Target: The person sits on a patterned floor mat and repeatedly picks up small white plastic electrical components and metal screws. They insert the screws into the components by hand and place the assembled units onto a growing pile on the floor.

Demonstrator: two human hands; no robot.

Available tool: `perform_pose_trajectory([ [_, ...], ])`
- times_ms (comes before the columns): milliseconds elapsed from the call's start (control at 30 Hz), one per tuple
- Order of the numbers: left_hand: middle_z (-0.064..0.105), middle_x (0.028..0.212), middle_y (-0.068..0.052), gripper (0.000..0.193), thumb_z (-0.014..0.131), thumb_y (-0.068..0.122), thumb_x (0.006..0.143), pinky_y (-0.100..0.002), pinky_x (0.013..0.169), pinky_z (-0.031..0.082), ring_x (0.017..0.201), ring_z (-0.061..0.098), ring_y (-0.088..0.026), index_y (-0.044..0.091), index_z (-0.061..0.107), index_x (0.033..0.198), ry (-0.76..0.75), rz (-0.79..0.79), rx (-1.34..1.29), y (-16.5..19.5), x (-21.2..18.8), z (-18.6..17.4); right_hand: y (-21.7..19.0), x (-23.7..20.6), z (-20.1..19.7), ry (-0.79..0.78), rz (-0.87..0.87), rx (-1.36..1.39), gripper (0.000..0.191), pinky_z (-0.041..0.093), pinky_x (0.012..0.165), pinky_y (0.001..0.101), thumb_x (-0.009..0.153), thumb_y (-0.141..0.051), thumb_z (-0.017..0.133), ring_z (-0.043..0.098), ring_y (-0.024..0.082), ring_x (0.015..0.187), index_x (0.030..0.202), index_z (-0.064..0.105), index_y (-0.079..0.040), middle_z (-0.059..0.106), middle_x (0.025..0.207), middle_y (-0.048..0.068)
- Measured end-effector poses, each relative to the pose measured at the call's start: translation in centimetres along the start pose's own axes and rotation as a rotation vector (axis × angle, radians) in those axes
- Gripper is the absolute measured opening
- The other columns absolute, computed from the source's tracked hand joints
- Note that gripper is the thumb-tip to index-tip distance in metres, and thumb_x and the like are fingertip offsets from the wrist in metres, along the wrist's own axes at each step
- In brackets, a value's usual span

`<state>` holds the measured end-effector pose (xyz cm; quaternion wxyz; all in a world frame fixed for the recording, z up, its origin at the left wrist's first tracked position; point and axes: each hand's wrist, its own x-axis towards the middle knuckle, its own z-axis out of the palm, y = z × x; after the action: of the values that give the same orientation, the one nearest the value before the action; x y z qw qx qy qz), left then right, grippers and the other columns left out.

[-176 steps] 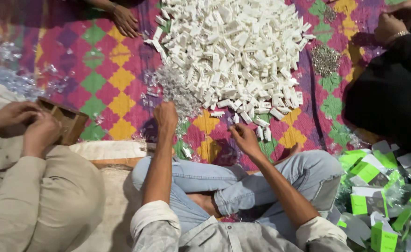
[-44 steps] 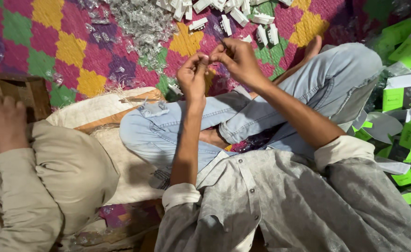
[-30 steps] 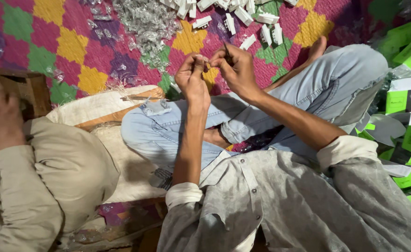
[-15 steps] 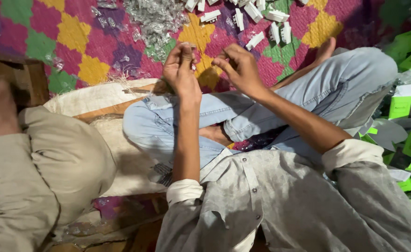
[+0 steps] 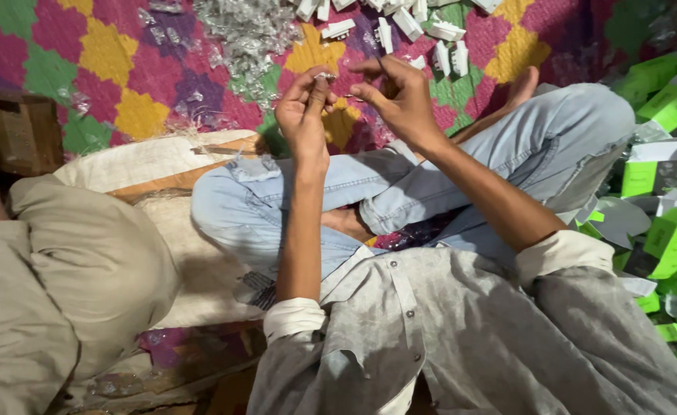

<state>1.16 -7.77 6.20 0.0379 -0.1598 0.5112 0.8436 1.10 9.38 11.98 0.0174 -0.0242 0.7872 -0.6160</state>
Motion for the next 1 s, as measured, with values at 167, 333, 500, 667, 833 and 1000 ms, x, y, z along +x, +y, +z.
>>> perform_pose_trajectory([
  [167,0.073,0.089,-0.003,0.02,0.073,0.012,0.099,-0.022,0.067,0.048,0.075,0.064,-0.008,-0.001,0.074,0.114,-0.049,0.007,0.086,-1.2,-0.3,0.7,0.0,0.4,-1.0,-0.014,-0.108,-0.115,0.023,0.038,0.056,0.0226,0.094,-0.008,0.084,0.052,0.006,0.068,0.116,0.078,-0.003,0.071,0.093,0.005],
  [333,0.075,0.089,-0.005,0.014,0.076,0.009,0.096,-0.022,0.065,0.049,0.072,0.064,-0.008,-0.002,0.075,0.106,-0.091,0.017,0.098,-2.4,-0.2,0.6,1.3,0.6,-1.2,-0.033,-0.126,-0.098,0.012,0.048,0.061,0.0236,0.099,-0.004,0.08,0.064,0.008,0.077,0.109,0.075,0.0,0.071,0.097,0.005],
  [500,0.074,0.087,-0.004,0.016,0.081,0.01,0.094,-0.022,0.064,0.05,0.071,0.064,-0.008,-0.002,0.075,0.102,-0.075,0.025,0.099,-2.5,-0.2,0.7,1.8,0.4,-0.9,-0.011,-0.2,-0.192,0.009,0.054,0.067,0.027,0.104,0.0,0.074,0.066,0.012,0.082,0.103,0.066,0.004,0.066,0.095,0.008],
  [667,0.075,0.083,-0.004,0.015,0.081,0.011,0.093,-0.021,0.063,0.05,0.069,0.065,-0.007,-0.002,0.075,0.1,-0.038,0.065,0.227,-1.9,-0.1,0.8,2.0,0.8,-0.6,0.015,-0.115,-0.285,0.013,0.044,0.059,0.0318,0.101,-0.002,0.078,0.055,0.013,0.068,0.099,0.067,0.004,0.063,0.087,0.009],
  [833,0.074,0.085,-0.001,0.013,0.077,0.011,0.093,-0.02,0.064,0.052,0.072,0.066,-0.006,0.001,0.075,0.101,-0.012,0.052,0.262,-1.9,0.1,0.8,2.2,0.6,0.0,-0.059,-0.023,-0.241,0.012,0.045,0.056,0.0281,0.104,-0.005,0.074,0.057,0.011,0.065,0.103,0.064,0.002,0.063,0.087,0.008],
  [1000,0.071,0.086,0.0,0.007,0.073,0.008,0.099,-0.021,0.067,0.051,0.074,0.063,-0.006,0.001,0.071,0.099,-0.097,0.138,0.212,-2.4,0.8,0.7,2.3,1.2,0.5,-0.15,0.268,0.254,0.009,0.049,0.051,0.0234,0.105,-0.009,0.066,0.06,0.005,0.061,0.106,0.06,-0.003,0.067,0.091,0.0],
])
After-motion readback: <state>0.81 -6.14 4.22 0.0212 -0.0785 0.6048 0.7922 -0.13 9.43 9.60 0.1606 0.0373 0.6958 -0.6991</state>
